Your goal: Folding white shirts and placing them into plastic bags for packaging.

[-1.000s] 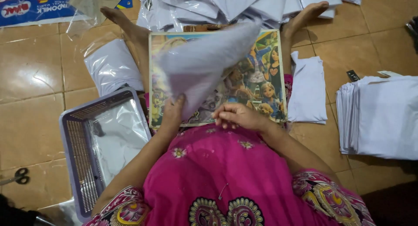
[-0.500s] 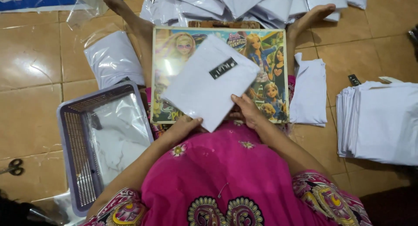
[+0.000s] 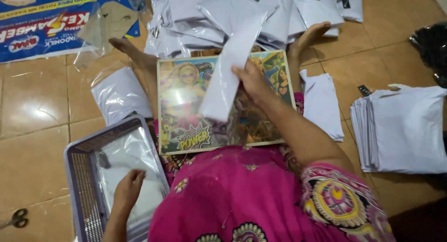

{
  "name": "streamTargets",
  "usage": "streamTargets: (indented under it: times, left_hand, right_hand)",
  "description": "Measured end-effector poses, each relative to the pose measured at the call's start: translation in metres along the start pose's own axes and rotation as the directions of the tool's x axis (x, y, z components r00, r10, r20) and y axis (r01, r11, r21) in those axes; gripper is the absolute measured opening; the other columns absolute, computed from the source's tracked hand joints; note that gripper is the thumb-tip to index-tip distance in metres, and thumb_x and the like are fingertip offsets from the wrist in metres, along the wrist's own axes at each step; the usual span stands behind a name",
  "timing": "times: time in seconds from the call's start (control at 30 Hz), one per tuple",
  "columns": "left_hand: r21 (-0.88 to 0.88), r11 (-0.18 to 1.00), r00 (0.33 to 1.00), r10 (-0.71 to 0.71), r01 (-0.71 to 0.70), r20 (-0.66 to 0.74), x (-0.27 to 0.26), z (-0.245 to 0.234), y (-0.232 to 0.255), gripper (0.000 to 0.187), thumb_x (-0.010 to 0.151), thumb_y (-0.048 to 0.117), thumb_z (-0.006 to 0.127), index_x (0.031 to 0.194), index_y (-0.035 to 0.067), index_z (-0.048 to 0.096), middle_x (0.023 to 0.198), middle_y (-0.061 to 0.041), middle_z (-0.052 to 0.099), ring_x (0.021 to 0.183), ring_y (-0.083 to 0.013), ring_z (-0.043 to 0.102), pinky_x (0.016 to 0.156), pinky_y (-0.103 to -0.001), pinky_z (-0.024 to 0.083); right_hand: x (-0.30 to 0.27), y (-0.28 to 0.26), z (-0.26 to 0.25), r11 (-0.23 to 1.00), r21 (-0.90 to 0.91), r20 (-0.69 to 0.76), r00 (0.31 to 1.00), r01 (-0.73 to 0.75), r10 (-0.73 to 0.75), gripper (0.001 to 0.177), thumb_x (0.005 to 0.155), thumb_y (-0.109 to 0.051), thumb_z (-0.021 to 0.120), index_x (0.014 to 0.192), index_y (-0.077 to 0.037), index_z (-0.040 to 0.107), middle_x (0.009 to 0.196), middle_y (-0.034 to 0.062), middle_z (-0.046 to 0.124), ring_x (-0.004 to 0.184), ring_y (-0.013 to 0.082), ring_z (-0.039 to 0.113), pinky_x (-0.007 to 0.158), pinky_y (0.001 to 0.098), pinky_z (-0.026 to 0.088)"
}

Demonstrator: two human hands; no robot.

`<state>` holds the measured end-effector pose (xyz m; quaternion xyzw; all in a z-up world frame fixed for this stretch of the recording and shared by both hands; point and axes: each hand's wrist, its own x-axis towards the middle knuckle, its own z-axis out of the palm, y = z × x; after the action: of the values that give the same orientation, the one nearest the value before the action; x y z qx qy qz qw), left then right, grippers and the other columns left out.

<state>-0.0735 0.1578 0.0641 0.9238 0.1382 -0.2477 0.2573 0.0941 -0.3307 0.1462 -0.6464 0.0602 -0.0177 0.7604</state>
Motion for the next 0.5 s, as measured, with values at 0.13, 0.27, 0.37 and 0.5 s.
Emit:
streamTargets:
  times: [0.13, 0.27, 0.37, 0.5]
  left_hand:
    - [0.332, 0.924, 0.966, 0.236, -0.191, -0.102, 0.022, 0.062, -0.11, 0.026, 0.092, 0.034, 0.062, 0.105, 0.018, 0.077, 0.102, -0.013, 0.079, 0.102, -0.0339, 0.072, 0.098, -0.044, 0.052]
    - [0.352, 0.92, 0.976, 0.206, -0.17, -0.066, 0.015, 0.106, -0.145, 0.074, 0.079, 0.048, 0.072, 0.134, 0.003, 0.054, 0.149, -0.013, 0.047, 0.137, -0.0371, 0.045, 0.111, -0.054, 0.043]
    - [0.233, 0.945, 0.955, 0.266, -0.231, -0.13, 0.018, 0.114, -0.149, 0.083, 0.069, 0.043, 0.086, 0.128, -0.005, 0.055, 0.152, -0.018, 0.041, 0.137, -0.0387, 0.043, 0.112, -0.051, 0.04]
    - [0.131, 0.984, 0.983, 0.14, -0.125, -0.116, 0.018, 0.111, -0.145, 0.061, 0.077, 0.034, 0.08, 0.125, 0.001, 0.065, 0.165, -0.016, 0.033, 0.149, -0.0317, 0.036, 0.12, -0.04, 0.035]
  right_hand:
    - [0.046, -0.067, -0.005, 0.989, 0.07, -0.123, 0.985, 0.133, -0.124, 0.062, 0.093, -0.034, 0.062, 0.145, -0.005, 0.046, 0.13, 0.015, 0.066, 0.121, 0.0319, 0.064, 0.105, 0.0438, 0.056]
    - [0.05, -0.064, -0.03, 0.992, 0.104, -0.17, 0.982, -0.065, 0.082, 0.085, 0.083, -0.057, 0.057, 0.152, -0.013, 0.031, 0.146, 0.0164, 0.059, 0.12, 0.0331, 0.068, 0.083, 0.037, 0.065]
    - [0.022, -0.035, -0.06, 0.975, 0.022, -0.202, 0.954, -0.222, 0.222, 0.071, 0.098, -0.046, 0.046, 0.158, -0.014, 0.025, 0.148, 0.0164, 0.056, 0.103, 0.0229, 0.071, 0.069, 0.0259, 0.06]
    - [-0.036, 0.007, -0.117, 0.971, 0.007, -0.304, 0.924, -0.24, 0.231, 0.056, 0.1, -0.033, 0.057, 0.152, -0.016, 0.046, 0.134, 0.0074, 0.066, 0.093, 0.0166, 0.073, 0.076, 0.0282, 0.062]
